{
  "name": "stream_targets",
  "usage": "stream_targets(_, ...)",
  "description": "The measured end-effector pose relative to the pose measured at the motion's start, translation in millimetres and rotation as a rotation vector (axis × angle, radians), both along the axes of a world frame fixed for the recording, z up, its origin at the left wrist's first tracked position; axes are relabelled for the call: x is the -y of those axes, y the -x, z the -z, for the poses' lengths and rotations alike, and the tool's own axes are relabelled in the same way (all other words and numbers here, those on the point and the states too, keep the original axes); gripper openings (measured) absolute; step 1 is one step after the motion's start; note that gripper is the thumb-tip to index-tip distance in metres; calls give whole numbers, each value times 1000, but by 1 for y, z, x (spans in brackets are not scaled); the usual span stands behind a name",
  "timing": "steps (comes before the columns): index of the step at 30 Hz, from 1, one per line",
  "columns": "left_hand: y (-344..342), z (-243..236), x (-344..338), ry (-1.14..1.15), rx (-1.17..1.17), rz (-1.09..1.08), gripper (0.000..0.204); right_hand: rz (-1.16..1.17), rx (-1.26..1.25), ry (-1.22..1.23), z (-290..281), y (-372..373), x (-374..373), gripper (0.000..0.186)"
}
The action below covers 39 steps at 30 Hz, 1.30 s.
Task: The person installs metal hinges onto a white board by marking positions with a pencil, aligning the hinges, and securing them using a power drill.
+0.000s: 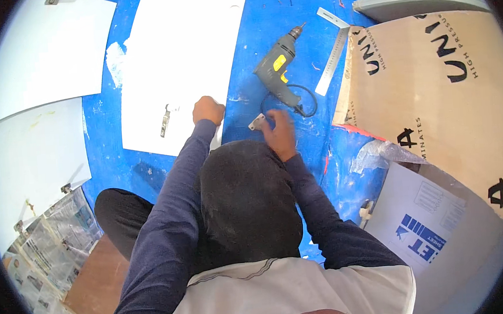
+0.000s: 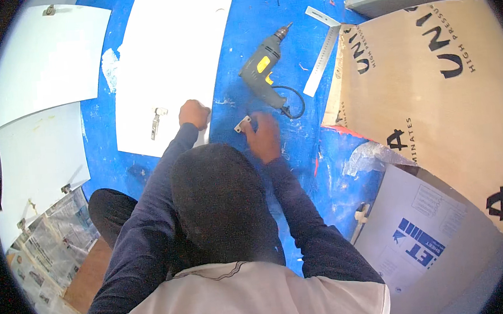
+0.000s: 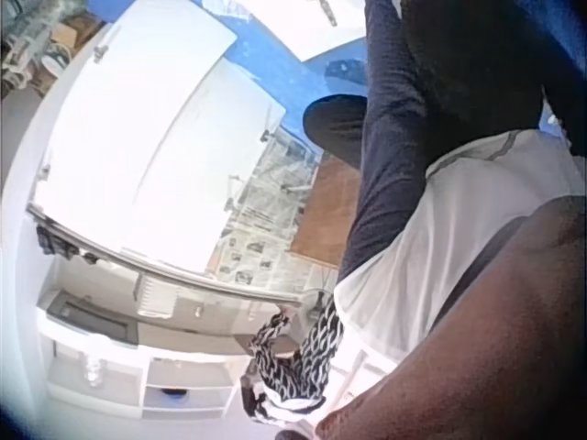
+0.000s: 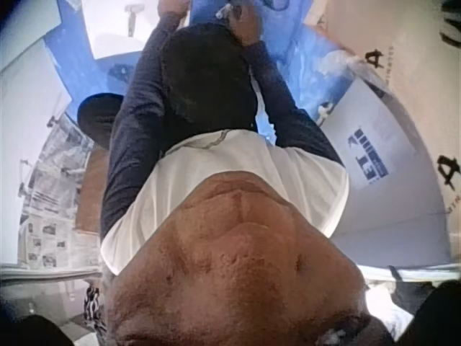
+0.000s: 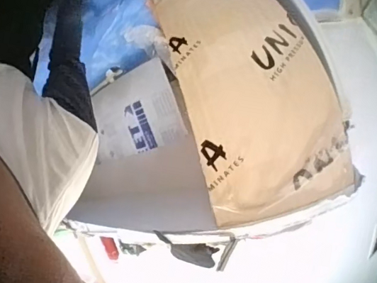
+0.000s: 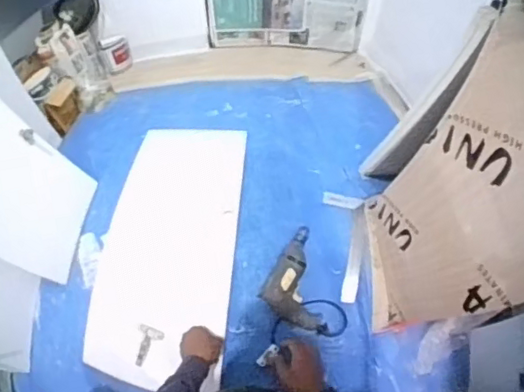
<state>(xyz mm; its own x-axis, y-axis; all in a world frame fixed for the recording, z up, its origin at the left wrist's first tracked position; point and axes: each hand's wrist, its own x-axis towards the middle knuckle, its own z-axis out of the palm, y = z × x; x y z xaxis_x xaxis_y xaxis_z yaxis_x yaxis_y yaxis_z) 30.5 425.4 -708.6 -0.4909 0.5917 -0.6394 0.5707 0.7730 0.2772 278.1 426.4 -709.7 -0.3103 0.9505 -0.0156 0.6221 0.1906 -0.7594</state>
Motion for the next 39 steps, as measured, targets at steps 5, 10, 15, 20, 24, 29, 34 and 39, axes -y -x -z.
stream_targets(5,2,1,14,-77,-104,-24,32,128,-253,-89,-49,62,-171,24)
stream_targets(10,-1,0,31,-335,503,-326,13,153,347,-312,46,63,-370,35)
stream_targets(15,9,-28,102,-350,738,-488,25,111,659,-165,66,95,-400,39)
stream_targets(20,-6,-20,88,-350,736,-312,35,40,837,-330,88,28,-464,34)
stream_targets(24,19,-59,76,-511,662,-557,44,81,-628,474,-3,117,-273,24)
stream_targets(29,1,-70,62,-524,802,-563,42,-76,-427,701,-67,113,-7,16)
stream_targets(34,-26,-81,90,-341,923,-895,33,229,-551,1147,-36,96,38,24)
stream_targets(39,-10,-54,95,-276,704,-541,30,80,-521,1206,-9,99,63,26)
